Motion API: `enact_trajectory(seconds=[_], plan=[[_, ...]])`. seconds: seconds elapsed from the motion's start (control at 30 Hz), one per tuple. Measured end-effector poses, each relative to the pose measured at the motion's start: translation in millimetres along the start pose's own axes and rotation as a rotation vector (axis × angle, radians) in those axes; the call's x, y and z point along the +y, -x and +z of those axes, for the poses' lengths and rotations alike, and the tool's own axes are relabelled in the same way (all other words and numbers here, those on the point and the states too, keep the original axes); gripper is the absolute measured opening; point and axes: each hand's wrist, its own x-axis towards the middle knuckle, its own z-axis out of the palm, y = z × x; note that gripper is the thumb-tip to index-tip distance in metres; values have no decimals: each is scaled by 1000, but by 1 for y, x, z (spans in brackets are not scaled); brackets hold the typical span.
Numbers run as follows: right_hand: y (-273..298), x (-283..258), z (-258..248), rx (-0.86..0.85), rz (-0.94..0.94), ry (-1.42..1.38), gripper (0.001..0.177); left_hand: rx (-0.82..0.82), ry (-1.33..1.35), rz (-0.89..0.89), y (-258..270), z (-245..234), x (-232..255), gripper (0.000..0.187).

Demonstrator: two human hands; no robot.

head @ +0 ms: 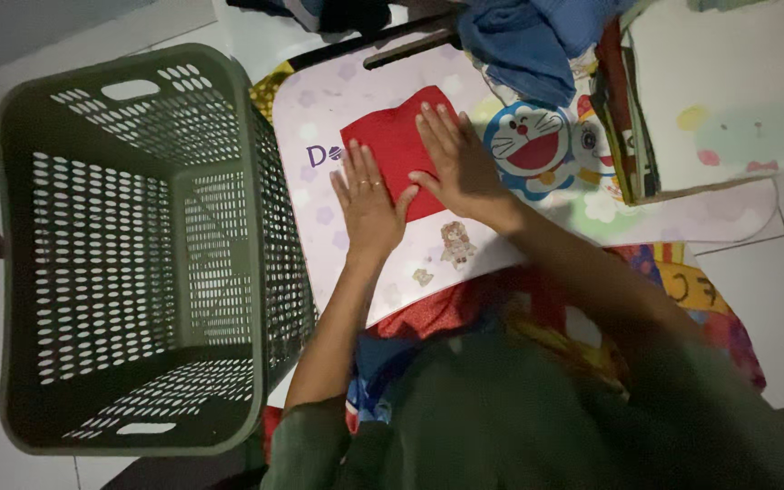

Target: The person folds several clean garments on a Doraemon-themed ironing board. They fold a white t-shirt, a red t-shirt, a pair of blue jeans, and a light blue t-shirt, placing each folded item into a green laundry basket.

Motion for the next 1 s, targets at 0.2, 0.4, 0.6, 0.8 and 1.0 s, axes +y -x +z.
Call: enact_trajectory(seconds=[0.2,0.4,0.6,0.8,1.0], plan=[[-2,10,5,-6,-62,3,82,-125,-58,69,-9,5,6,87],[-7,16,3,5,-32,-36,85,-134,-2,52,-20,-2,10,92],[3,8,-4,101,0,-29,70,-85,11,112,-29,-7,16,93],[2,16,-7,2,-116,137,66,-160,6,129,-36,-2,20,92],[-14,27,6,-8,-74,-76,62,-161,55,193,-34,2,18,103]])
